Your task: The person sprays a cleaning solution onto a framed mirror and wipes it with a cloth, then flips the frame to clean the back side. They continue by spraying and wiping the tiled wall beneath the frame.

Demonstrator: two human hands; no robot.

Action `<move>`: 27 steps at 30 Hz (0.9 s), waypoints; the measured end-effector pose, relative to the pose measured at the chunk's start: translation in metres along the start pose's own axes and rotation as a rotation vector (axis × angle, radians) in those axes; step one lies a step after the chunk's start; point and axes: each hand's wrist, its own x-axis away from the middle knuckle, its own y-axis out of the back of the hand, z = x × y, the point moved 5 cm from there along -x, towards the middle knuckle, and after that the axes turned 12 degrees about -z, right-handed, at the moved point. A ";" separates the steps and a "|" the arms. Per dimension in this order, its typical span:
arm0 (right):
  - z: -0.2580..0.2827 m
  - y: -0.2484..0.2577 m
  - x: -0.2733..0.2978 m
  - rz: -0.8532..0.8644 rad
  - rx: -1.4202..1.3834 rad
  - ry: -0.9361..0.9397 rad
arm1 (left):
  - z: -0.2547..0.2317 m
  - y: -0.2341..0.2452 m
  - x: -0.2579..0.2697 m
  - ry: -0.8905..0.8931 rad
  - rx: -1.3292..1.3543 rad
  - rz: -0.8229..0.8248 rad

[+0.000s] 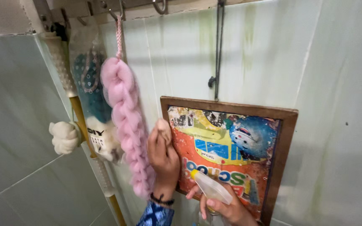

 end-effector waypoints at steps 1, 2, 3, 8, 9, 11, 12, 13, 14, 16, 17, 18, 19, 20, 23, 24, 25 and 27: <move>-0.002 0.000 0.000 0.007 -0.002 0.003 | 0.004 0.005 0.011 -0.008 -0.017 0.020; -0.002 0.001 -0.001 -0.006 0.007 0.011 | 0.007 0.010 0.022 -0.016 -0.034 0.040; -0.002 0.001 -0.002 -0.019 0.015 0.019 | 0.009 0.015 0.033 -0.025 -0.053 0.061; -0.001 -0.004 -0.003 -0.090 0.050 0.090 | 0.018 0.038 0.061 -0.024 -0.027 0.098; 0.000 -0.004 -0.003 -0.098 0.055 0.093 | 0.016 0.041 0.060 -0.017 -0.008 0.117; 0.000 -0.005 -0.004 -0.118 0.051 0.085 | 0.012 0.042 0.047 -0.011 -0.030 0.107; -0.001 -0.006 -0.005 -0.129 0.042 0.074 | 0.010 0.038 0.035 -0.006 -0.041 0.103; -0.001 -0.006 -0.005 -0.141 0.032 0.064 | 0.006 0.035 0.020 -0.054 -0.053 0.064; 0.000 -0.007 -0.006 -0.126 0.028 0.068 | 0.002 0.030 0.004 -0.102 -0.066 0.025; 0.003 -0.008 -0.005 -0.101 0.020 0.075 | -0.007 0.020 -0.026 -0.094 -0.071 -0.011; 0.004 -0.007 -0.004 -0.118 0.018 0.058 | -0.012 0.014 -0.039 -0.098 -0.046 0.005; 0.004 -0.007 -0.001 -0.134 0.016 0.042 | -0.017 0.009 -0.049 -0.102 -0.022 0.022; 0.005 -0.006 -0.001 -0.147 0.015 0.034 | -0.022 0.004 -0.056 -0.113 0.007 0.033; 0.006 -0.006 0.001 -0.144 0.035 0.041 | -0.027 0.002 -0.056 -0.117 0.015 0.046; 0.006 -0.005 0.001 -0.130 0.072 0.054 | -0.025 -0.003 -0.043 -0.108 0.020 0.060; 0.005 -0.005 0.002 -0.124 0.071 0.051 | -0.021 0.000 -0.033 -0.086 0.011 0.050; 0.006 -0.004 0.002 -0.123 0.072 0.052 | -0.016 0.001 -0.024 -0.065 0.010 0.040; 0.006 -0.005 0.000 -0.126 0.051 0.075 | -0.006 0.008 -0.002 -0.071 0.036 0.072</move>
